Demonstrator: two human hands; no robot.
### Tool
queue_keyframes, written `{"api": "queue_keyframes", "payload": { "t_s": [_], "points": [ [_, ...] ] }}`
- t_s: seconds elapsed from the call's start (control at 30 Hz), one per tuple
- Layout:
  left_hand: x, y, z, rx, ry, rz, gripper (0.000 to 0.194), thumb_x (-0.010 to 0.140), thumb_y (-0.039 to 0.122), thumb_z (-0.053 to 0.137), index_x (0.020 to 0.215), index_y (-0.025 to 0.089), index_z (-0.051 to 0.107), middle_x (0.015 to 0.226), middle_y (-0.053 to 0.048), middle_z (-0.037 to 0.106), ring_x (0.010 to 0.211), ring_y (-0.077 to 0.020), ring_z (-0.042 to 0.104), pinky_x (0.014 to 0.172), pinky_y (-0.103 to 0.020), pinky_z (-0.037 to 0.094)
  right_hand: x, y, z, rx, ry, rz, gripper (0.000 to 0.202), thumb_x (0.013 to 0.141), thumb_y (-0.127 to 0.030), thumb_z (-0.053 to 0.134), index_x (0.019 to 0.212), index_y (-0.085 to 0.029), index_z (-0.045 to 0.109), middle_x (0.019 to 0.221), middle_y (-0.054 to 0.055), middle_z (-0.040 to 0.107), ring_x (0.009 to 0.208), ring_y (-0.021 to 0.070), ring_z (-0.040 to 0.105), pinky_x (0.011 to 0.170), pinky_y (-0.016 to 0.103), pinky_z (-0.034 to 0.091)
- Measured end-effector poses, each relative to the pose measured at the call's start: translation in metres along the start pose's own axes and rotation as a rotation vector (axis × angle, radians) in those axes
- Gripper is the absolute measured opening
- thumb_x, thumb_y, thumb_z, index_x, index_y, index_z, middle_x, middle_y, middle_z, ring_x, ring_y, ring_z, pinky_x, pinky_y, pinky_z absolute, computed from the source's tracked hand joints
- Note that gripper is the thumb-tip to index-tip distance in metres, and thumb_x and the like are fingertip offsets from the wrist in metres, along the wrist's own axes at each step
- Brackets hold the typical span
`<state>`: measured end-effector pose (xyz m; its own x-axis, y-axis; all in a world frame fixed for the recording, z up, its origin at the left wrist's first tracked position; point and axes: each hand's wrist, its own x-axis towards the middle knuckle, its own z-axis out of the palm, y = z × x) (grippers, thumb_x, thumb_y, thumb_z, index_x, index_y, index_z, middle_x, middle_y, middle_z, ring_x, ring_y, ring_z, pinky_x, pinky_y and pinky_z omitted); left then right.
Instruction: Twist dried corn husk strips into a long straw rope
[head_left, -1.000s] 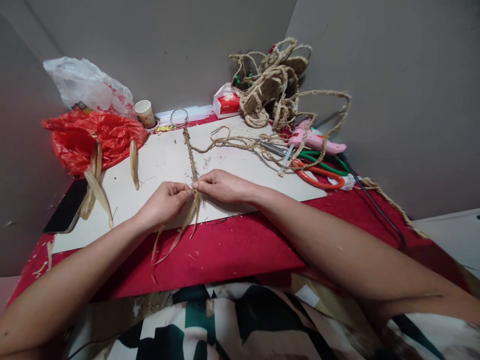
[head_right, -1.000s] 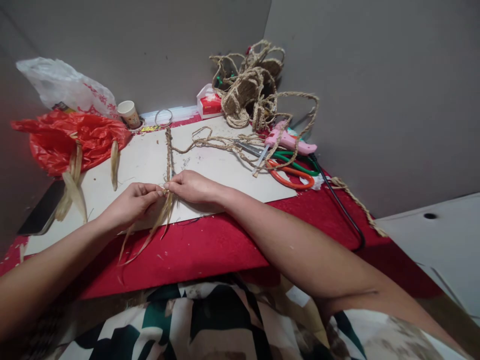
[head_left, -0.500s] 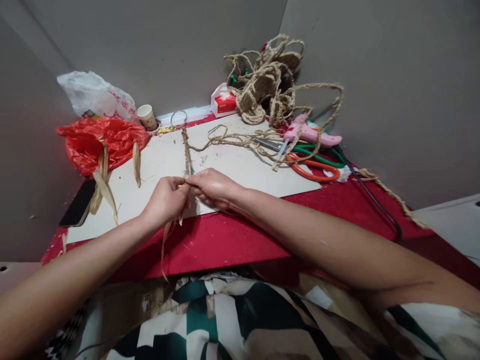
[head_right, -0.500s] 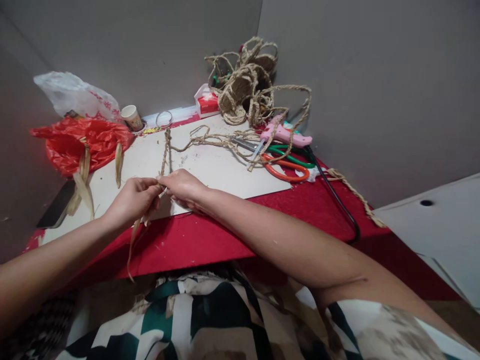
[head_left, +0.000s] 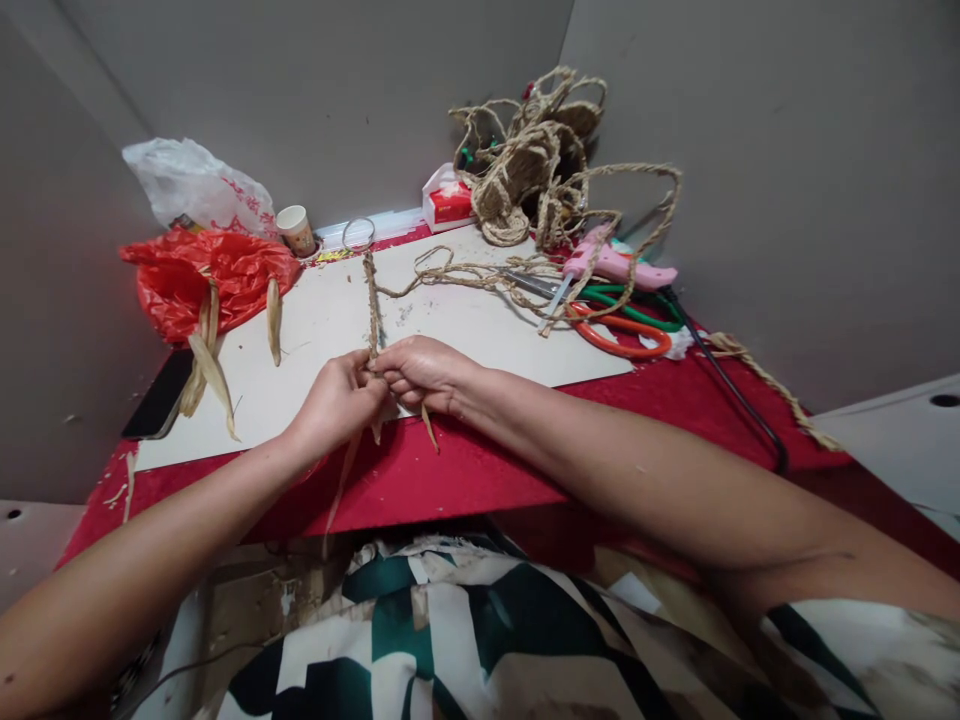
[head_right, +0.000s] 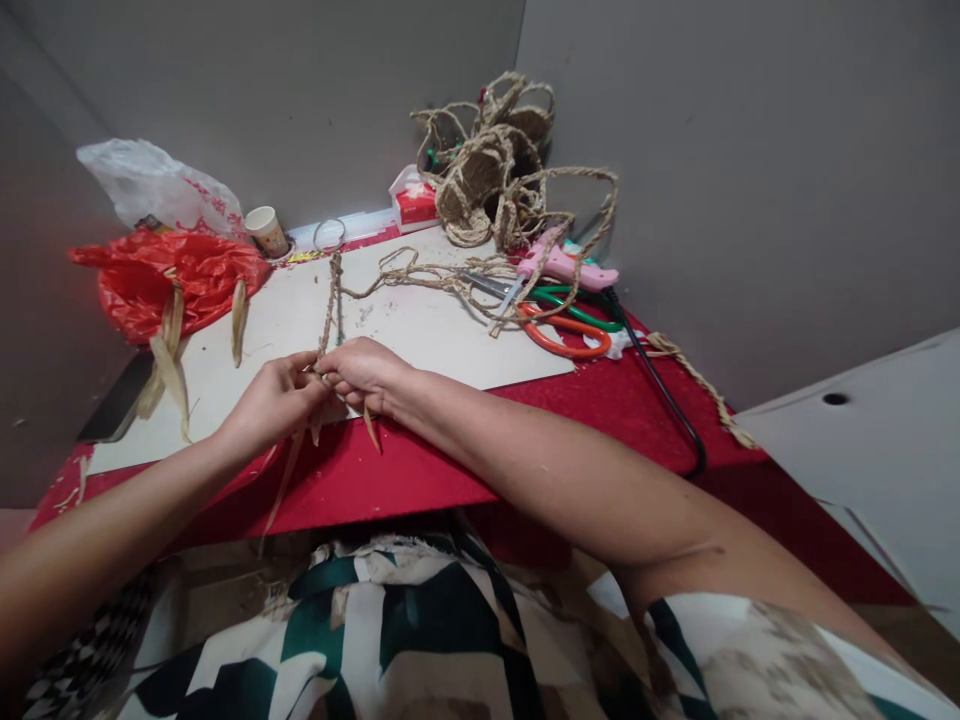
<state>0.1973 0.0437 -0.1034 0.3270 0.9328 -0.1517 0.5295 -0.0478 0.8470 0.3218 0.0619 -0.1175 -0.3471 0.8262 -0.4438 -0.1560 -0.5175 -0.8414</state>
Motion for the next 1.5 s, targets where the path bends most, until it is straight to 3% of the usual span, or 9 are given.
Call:
{"api": "queue_keyframes", "payload": {
  "t_s": [0.07, 0.23, 0.33, 0.43, 0.57, 0.7, 1.03, 1.33, 1.5],
  "points": [
    [-0.002, 0.004, -0.011, 0.028, -0.035, -0.037, 0.036, 0.073, 0.018, 0.055, 0.108, 0.008, 0.058, 0.056, 0.000, 0.061, 0.044, -0.0115, 0.052, 0.044, -0.021, 0.039, -0.001, -0.002, -0.002, 0.006, -0.017, 0.004, 0.030, 0.082, -0.005, 0.046, 0.056, -0.016, 0.037, 0.037, -0.010, 0.027, 0.031, 0.0011, 0.017, 0.030, 0.012, 0.014],
    [0.009, 0.001, -0.034, 0.083, 0.284, 0.084, 0.036, 0.070, 0.028, 0.062, 0.102, 0.011, 0.063, 0.079, -0.005, 0.066, 0.067, -0.0136, 0.057, 0.062, -0.023, 0.044, -0.002, -0.009, -0.008, 0.066, -0.136, 0.038, 0.023, 0.085, -0.005, 0.046, 0.063, -0.013, 0.044, 0.038, -0.012, 0.022, 0.033, 0.0010, 0.009, 0.030, 0.011, 0.008],
    [0.021, -0.007, -0.030, -0.187, 0.019, 0.016, 0.016, 0.074, 0.027, 0.057, 0.080, 0.013, 0.060, 0.068, -0.001, 0.059, 0.061, -0.0104, 0.052, 0.059, -0.021, 0.041, 0.000, -0.010, -0.011, 0.047, -0.158, 0.040, 0.027, 0.085, -0.004, 0.042, 0.060, -0.015, 0.039, 0.039, -0.012, 0.022, 0.033, 0.0011, 0.010, 0.031, 0.011, 0.008],
    [0.028, -0.014, -0.022, -0.329, -0.219, -0.070, 0.021, 0.079, 0.028, 0.048, 0.062, 0.016, 0.048, 0.050, 0.006, 0.040, 0.042, -0.0059, 0.033, 0.044, -0.019, 0.027, 0.002, -0.010, -0.016, -0.018, -0.173, 0.056, 0.027, 0.085, -0.004, 0.040, 0.060, -0.015, 0.039, 0.039, -0.011, 0.023, 0.033, 0.0013, 0.011, 0.031, 0.011, 0.009],
    [0.032, -0.019, -0.020, -0.202, -0.210, -0.018, 0.020, 0.080, 0.026, 0.048, 0.064, 0.014, 0.054, 0.050, 0.006, 0.038, 0.043, -0.0053, 0.026, 0.042, -0.019, 0.017, 0.005, -0.009, -0.028, -0.177, -0.217, 0.059, 0.016, 0.083, -0.009, 0.046, 0.069, -0.011, 0.053, 0.039, -0.011, 0.025, 0.032, 0.0021, 0.014, 0.032, 0.013, 0.012],
    [0.036, -0.020, -0.024, -0.132, -0.261, -0.052, 0.019, 0.079, 0.020, 0.046, 0.066, 0.014, 0.058, 0.048, 0.005, 0.037, 0.042, -0.0058, 0.025, 0.041, -0.020, 0.016, 0.008, -0.008, -0.036, -0.508, -0.151, -0.078, 0.018, 0.081, -0.015, 0.053, 0.064, -0.011, 0.058, 0.036, -0.009, 0.030, 0.033, 0.0038, 0.019, 0.034, 0.019, 0.011],
    [0.042, -0.022, -0.020, -0.299, -0.318, -0.211, 0.025, 0.080, 0.026, 0.051, 0.058, 0.016, 0.056, 0.041, 0.007, 0.026, 0.037, -0.0046, 0.015, 0.039, -0.023, 0.008, 0.003, -0.012, -0.025, -1.140, 0.048, -0.356, 0.019, 0.079, -0.011, 0.051, 0.069, -0.013, 0.067, 0.054, -0.001, 0.051, 0.053, 0.0089, 0.041, 0.054, 0.022, 0.031],
    [0.039, -0.021, -0.011, -0.292, -0.206, -0.150, 0.021, 0.076, 0.021, 0.053, 0.057, 0.014, 0.058, 0.040, 0.006, 0.037, 0.037, -0.0042, 0.024, 0.041, -0.021, 0.016, -0.016, -0.020, -0.034, -1.293, 0.089, -0.353, 0.023, 0.083, -0.015, 0.045, 0.068, -0.010, 0.062, 0.059, 0.003, 0.057, 0.053, 0.0097, 0.042, 0.053, 0.024, 0.028],
    [0.037, -0.019, -0.010, -0.324, -0.208, -0.121, 0.021, 0.077, 0.020, 0.052, 0.058, 0.014, 0.057, 0.040, 0.006, 0.037, 0.037, -0.0040, 0.023, 0.040, -0.021, 0.015, -0.022, -0.013, -0.022, -1.100, 0.121, -0.340, 0.025, 0.085, -0.015, 0.043, 0.069, -0.011, 0.062, 0.056, 0.000, 0.054, 0.050, 0.0085, 0.041, 0.053, 0.022, 0.029]
  ]
}}
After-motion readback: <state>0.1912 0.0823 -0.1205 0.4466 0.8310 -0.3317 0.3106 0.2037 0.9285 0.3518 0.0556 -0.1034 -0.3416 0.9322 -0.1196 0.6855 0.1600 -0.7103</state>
